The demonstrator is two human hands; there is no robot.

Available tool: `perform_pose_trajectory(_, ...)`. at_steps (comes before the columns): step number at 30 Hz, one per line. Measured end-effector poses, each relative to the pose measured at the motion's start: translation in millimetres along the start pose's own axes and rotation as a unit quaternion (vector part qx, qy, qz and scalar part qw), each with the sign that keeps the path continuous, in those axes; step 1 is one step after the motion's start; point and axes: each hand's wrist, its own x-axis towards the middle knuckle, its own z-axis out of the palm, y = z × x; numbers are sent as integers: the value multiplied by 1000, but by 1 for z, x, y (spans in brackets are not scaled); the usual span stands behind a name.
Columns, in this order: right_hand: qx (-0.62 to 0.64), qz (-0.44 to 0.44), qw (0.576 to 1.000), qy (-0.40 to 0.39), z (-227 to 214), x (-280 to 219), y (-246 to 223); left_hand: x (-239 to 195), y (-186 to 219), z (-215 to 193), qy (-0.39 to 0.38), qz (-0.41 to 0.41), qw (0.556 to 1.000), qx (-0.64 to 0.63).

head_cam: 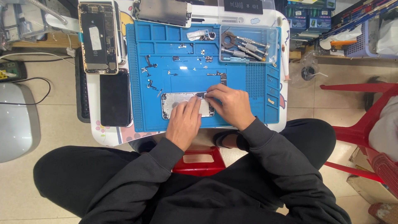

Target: The person is repairing a disassembled smartphone on a blue work mat. They use tweezers to handle small components and a screwdriver to tighten screws on the phone's internal frame.

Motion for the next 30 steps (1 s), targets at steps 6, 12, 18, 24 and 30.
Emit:
perform_pose_trajectory(6, 3, 7, 1000, 7, -1, 1, -2, 2, 4, -1, 0, -14, 1000, 5)
perform_pose_trajectory(12, -10, -5, 1000, 5, -4, 2, -2, 2, 6, 0, -9, -26, 1000, 12)
perform_pose_trajectory(18, -23, -28, 999, -9, -9, 6, -5, 3, 7, 0, -14, -25, 999, 30)
perform_pose_trajectory(24, -132, -132, 980, -66, -26, 23, -17, 6, 8, -4, -33, -30, 998, 41)
perform_pose_trajectory(30, -141, -145, 972, -118, -21, 31, -9, 5, 7, -6, -46, -30, 997, 47)
